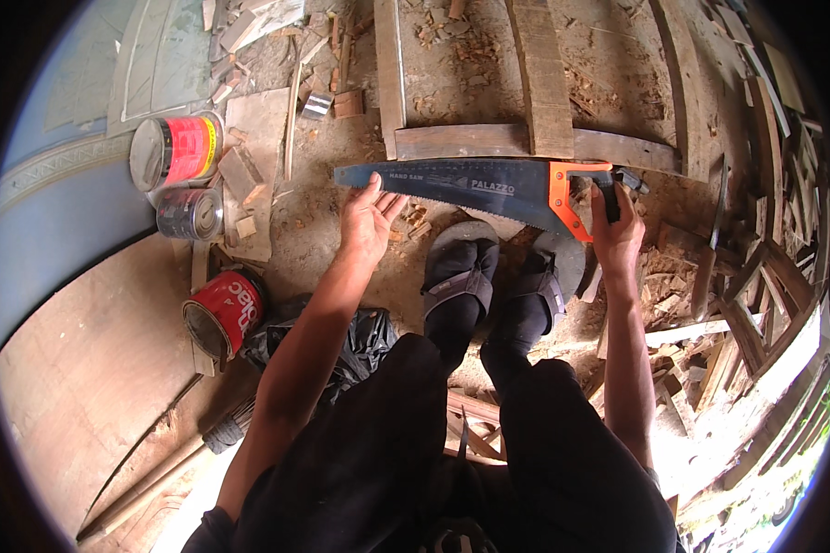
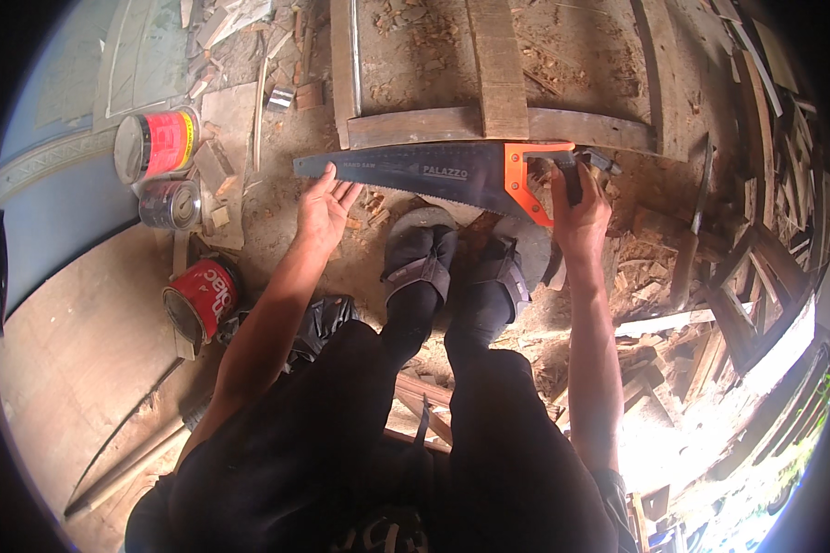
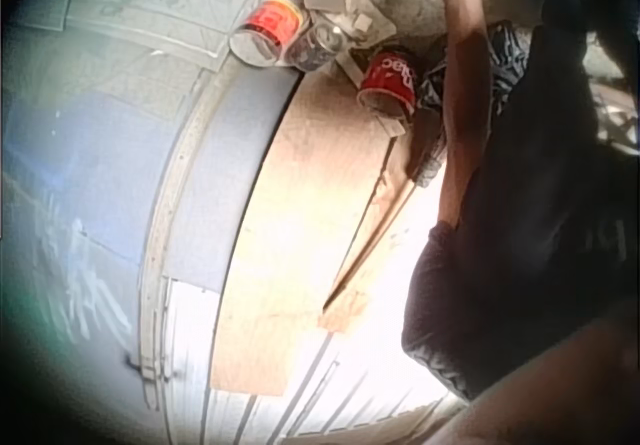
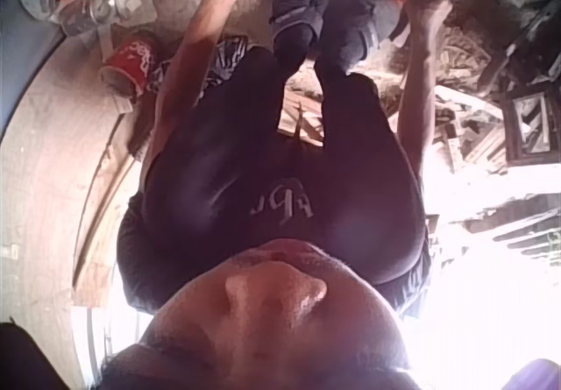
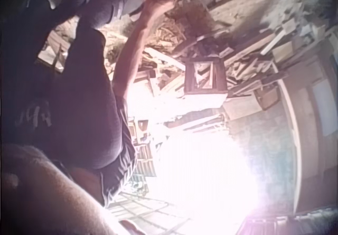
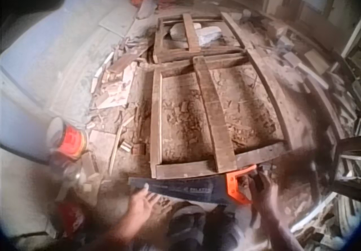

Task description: The person assembles a wooden frame on the floor, using a hammer to tap pieces into place and a hand saw to cut a wooden plank. The person positions and adjusts the frame components throughout the process.

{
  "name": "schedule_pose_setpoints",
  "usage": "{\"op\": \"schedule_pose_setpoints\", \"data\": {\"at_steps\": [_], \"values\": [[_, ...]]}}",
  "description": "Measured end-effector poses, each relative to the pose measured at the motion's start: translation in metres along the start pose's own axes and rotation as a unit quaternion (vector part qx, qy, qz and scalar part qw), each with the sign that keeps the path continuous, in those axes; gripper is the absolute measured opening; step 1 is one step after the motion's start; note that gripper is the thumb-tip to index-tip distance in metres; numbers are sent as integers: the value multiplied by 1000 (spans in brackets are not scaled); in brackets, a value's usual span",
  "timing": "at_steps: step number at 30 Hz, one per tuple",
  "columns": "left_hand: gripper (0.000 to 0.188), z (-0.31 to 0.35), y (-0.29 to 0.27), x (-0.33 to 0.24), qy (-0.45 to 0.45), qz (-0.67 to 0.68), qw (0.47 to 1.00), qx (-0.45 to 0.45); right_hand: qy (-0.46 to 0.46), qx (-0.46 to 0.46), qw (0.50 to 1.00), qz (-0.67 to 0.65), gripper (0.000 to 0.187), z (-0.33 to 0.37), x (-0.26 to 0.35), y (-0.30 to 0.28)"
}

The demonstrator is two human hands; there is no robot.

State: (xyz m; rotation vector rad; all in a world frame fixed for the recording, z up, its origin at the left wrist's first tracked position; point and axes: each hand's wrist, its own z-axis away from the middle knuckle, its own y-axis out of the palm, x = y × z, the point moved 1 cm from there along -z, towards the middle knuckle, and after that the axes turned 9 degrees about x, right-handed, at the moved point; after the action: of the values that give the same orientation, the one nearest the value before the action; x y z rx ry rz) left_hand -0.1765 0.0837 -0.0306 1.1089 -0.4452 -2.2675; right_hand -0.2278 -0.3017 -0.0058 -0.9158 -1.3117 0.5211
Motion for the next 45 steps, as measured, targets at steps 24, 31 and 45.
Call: {"op": "schedule_pose_setpoints", "data": {"at_steps": [24,31,45], "values": [[32,0,1,-1,-15,-3,1000,7,54,52,997,-22,45,-1,6,-5],[27,0,0,0,-12,0,1000,-7,49,49,997,-29,46,0,8,-5],[22,-1,2,-1,-9,-1,1000,-4,50,50,997,-35,45,-1,8,-7]]}}
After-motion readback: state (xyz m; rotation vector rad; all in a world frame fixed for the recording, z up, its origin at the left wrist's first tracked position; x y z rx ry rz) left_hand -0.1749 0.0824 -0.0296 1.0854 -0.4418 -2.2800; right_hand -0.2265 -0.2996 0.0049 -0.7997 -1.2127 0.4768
